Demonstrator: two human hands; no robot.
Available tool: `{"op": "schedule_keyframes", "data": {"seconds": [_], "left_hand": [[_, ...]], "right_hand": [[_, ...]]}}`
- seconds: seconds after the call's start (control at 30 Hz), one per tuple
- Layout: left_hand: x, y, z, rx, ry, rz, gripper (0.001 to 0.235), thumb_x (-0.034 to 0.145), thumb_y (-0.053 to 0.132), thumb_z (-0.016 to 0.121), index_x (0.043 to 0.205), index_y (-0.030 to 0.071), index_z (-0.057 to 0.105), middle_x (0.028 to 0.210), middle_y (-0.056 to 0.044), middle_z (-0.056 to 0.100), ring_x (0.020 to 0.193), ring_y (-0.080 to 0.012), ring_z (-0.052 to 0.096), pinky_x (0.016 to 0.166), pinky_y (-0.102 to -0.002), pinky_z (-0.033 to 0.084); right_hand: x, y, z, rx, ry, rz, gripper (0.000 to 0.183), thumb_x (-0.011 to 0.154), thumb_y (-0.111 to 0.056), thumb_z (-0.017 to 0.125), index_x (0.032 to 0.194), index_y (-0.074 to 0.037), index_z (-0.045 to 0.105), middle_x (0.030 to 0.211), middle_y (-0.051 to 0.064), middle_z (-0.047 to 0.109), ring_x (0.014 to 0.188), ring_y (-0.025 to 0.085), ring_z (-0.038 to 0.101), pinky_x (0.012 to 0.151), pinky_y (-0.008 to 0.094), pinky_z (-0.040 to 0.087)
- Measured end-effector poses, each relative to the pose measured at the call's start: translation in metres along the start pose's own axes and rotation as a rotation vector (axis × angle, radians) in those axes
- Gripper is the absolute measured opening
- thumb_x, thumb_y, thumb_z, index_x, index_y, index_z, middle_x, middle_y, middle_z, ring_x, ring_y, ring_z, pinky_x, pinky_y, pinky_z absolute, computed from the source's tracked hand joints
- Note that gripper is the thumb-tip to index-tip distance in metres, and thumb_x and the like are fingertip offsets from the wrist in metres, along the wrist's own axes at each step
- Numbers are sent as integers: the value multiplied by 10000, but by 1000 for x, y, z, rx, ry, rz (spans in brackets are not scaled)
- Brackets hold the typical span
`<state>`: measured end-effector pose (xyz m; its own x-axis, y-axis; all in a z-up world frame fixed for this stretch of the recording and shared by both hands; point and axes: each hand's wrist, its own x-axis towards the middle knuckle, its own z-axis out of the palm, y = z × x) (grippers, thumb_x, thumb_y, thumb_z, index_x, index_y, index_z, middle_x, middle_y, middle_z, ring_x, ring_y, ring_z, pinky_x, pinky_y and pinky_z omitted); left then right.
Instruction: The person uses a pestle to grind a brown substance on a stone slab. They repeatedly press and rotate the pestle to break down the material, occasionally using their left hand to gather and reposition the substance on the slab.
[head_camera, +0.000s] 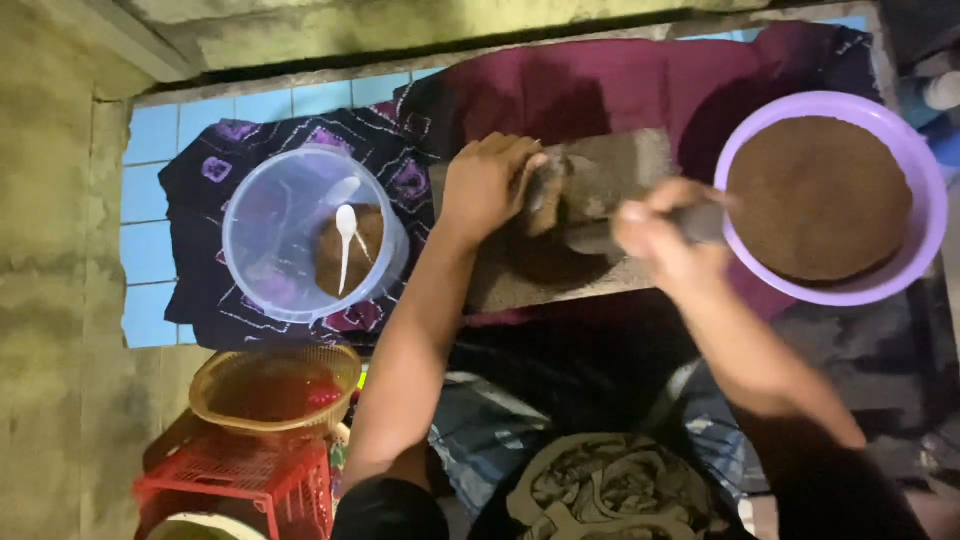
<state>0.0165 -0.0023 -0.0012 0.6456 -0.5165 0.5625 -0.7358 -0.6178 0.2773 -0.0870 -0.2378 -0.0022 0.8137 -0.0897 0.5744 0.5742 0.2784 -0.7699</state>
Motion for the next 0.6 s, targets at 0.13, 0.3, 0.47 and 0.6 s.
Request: {"op": "schedule_keyframes", "data": {"seconds": [0.13, 0.3, 0.47, 0.6], "left_hand": [[-8, -3, 4, -23, -14, -37, 197, 1044, 336, 562, 1033, 195, 699, 830, -32, 692, 861, -266, 706, 737, -399, 541], [-6, 1, 1, -80, 2, -71, 199, 1043, 320, 590, 1038, 169, 719, 867, -60, 725, 874, -299, 716, 738, -426, 535], [-8, -4, 9, -47, 17, -58, 209, 1050, 339, 579, 1034, 181, 715, 844, -41, 719, 857, -270, 720, 707, -395, 531], [-12, 4, 8, -63, -5, -70, 187, 1031, 334, 584, 1032, 203, 716, 852, -37, 732, 871, -286, 718, 717, -443, 532]], "right_hand": [[13, -29, 34, 129, -50, -18, 302, 916, 87, 562, 670, -41, 443, 444, 88, 383, 380, 155, 366, 387, 259, 350], [13, -53, 44, 281, -97, -6, 242, 908, 10, 494, 776, -168, 397, 486, -17, 345, 415, 95, 364, 431, 210, 364], [11, -27, 67, -44, -170, -93, 324, 920, 75, 590, 649, -58, 473, 462, 81, 482, 398, 167, 471, 427, 258, 405], [4, -47, 77, 88, -218, -97, 328, 942, 32, 519, 640, -83, 462, 475, 61, 508, 396, 172, 492, 428, 241, 407]]}}
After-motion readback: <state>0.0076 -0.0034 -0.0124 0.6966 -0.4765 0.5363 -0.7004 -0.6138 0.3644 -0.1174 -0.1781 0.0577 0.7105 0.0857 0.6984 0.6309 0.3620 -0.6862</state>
